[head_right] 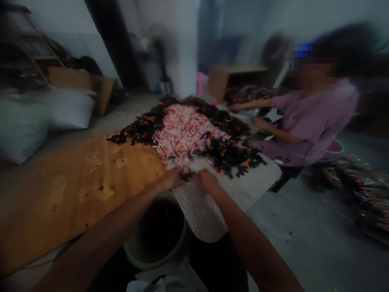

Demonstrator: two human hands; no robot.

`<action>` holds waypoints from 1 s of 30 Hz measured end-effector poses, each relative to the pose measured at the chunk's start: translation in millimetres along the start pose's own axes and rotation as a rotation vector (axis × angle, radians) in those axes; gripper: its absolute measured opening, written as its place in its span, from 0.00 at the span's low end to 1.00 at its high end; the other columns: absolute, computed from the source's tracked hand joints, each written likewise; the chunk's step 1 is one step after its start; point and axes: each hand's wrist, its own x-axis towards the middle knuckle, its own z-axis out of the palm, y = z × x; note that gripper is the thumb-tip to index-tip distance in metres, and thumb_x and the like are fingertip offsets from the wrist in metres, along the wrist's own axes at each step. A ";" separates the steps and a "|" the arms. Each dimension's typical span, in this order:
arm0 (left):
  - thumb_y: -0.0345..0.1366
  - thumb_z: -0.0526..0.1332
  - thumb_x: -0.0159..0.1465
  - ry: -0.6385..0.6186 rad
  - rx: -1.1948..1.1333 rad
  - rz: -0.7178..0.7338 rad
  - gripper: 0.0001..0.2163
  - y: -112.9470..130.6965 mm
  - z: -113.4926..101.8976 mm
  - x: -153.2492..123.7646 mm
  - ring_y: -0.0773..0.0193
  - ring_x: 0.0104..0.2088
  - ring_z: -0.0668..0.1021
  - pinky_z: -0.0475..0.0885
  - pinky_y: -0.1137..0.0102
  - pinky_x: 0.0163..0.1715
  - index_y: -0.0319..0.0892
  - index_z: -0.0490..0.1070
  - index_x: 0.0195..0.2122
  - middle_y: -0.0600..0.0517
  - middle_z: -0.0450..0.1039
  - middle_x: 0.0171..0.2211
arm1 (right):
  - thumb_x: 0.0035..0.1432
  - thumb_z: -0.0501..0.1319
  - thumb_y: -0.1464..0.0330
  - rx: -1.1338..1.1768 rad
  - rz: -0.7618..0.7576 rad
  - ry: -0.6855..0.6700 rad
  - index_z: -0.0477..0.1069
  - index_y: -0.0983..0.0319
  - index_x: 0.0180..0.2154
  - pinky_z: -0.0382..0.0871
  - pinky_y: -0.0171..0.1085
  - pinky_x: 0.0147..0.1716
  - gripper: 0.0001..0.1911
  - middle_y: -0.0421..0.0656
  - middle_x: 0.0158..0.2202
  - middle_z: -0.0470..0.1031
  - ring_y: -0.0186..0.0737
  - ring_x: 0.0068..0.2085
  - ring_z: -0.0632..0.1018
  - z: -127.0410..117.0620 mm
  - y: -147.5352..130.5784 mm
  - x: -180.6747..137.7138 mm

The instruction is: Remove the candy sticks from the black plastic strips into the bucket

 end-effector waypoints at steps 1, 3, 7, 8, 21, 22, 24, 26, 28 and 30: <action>0.41 0.69 0.58 -0.009 -0.055 -0.001 0.26 -0.5 -1.6 2.0 0.52 0.48 0.79 0.72 0.68 0.46 0.42 0.68 0.57 0.44 0.77 0.48 | 0.69 0.54 0.64 -0.031 -0.016 -0.032 0.78 0.61 0.48 0.64 0.35 0.49 0.16 0.50 0.49 0.75 0.42 0.49 0.77 -1.7 -2.0 -1.8; 0.39 0.69 0.57 -0.053 -0.179 0.010 0.27 -0.2 -3.7 5.1 0.53 0.48 0.79 0.73 0.69 0.45 0.42 0.68 0.58 0.45 0.78 0.48 | 0.69 0.54 0.65 -0.081 -0.013 -0.063 0.78 0.62 0.49 0.65 0.35 0.48 0.16 0.51 0.49 0.75 0.43 0.49 0.77 -5.2 -6.5 -4.9; 0.39 0.64 0.60 -0.165 -0.318 -0.025 0.18 3.6 -3.2 4.1 0.57 0.39 0.80 0.74 0.71 0.35 0.40 0.74 0.51 0.48 0.80 0.38 | 0.69 0.54 0.66 -0.117 0.025 -0.061 0.77 0.65 0.48 0.66 0.36 0.46 0.16 0.55 0.50 0.75 0.45 0.49 0.78 -10.2 -11.3 -7.2; 0.38 0.62 0.61 -0.189 -0.346 -0.052 0.17 4.5 -2.1 2.0 0.59 0.35 0.80 0.74 0.72 0.32 0.40 0.74 0.50 0.50 0.79 0.34 | 0.68 0.54 0.67 -0.114 0.031 -0.048 0.77 0.65 0.48 0.66 0.36 0.45 0.15 0.55 0.50 0.75 0.45 0.49 0.78 -10.2 -11.4 -7.2; 0.54 0.65 0.62 -0.271 -0.910 0.103 0.22 13.7 -4.5 -45.4 0.61 0.37 0.78 0.73 0.70 0.32 0.41 0.73 0.47 0.49 0.77 0.39 | 0.57 0.60 0.64 0.978 -0.128 0.169 0.73 0.61 0.40 0.69 0.38 0.41 0.11 0.41 0.35 0.78 0.39 0.38 0.77 13.7 -33.5 -40.4; 0.55 0.64 0.63 -0.224 -0.919 0.115 0.22 14.5 -4.5 -47.2 0.61 0.37 0.78 0.72 0.71 0.33 0.40 0.73 0.46 0.49 0.76 0.38 | 0.57 0.60 0.64 1.001 -0.131 0.169 0.73 0.61 0.41 0.69 0.37 0.41 0.11 0.41 0.35 0.78 0.38 0.38 0.77 13.0 -36.9 -43.4; 0.57 0.64 0.62 -0.159 -0.954 0.140 0.23 14.0 -3.7 -50.6 0.63 0.35 0.77 0.72 0.71 0.32 0.40 0.72 0.42 0.50 0.74 0.37 | 0.57 0.60 0.64 1.033 -0.117 0.166 0.73 0.61 0.41 0.69 0.36 0.38 0.11 0.40 0.33 0.78 0.38 0.36 0.77 10.7 -41.2 -48.8; 0.57 0.64 0.62 -0.130 -1.000 0.146 0.22 11.5 -2.8 -54.2 0.65 0.33 0.76 0.71 0.72 0.31 0.40 0.69 0.39 0.51 0.73 0.35 | 0.57 0.62 0.62 1.070 -0.083 0.161 0.73 0.61 0.40 0.67 0.35 0.32 0.11 0.38 0.29 0.76 0.36 0.31 0.74 7.7 -42.6 -53.5; 0.54 0.64 0.62 -0.106 -1.055 0.119 0.21 8.9 -2.2 -57.8 0.67 0.31 0.76 0.72 0.72 0.30 0.40 0.66 0.40 0.52 0.72 0.34 | 0.58 0.63 0.58 1.120 -0.053 0.145 0.74 0.61 0.40 0.64 0.33 0.26 0.14 0.37 0.27 0.74 0.33 0.25 0.70 4.6 -42.9 -57.3; 0.51 0.64 0.63 -0.073 -1.100 0.085 0.19 8.0 -2.4 -60.7 0.67 0.31 0.77 0.72 0.72 0.30 0.41 0.63 0.43 0.53 0.72 0.34 | 0.58 0.64 0.55 1.184 -0.035 0.124 0.75 0.61 0.41 0.59 0.33 0.21 0.17 0.37 0.28 0.73 0.30 0.21 0.66 1.8 -43.8 -59.9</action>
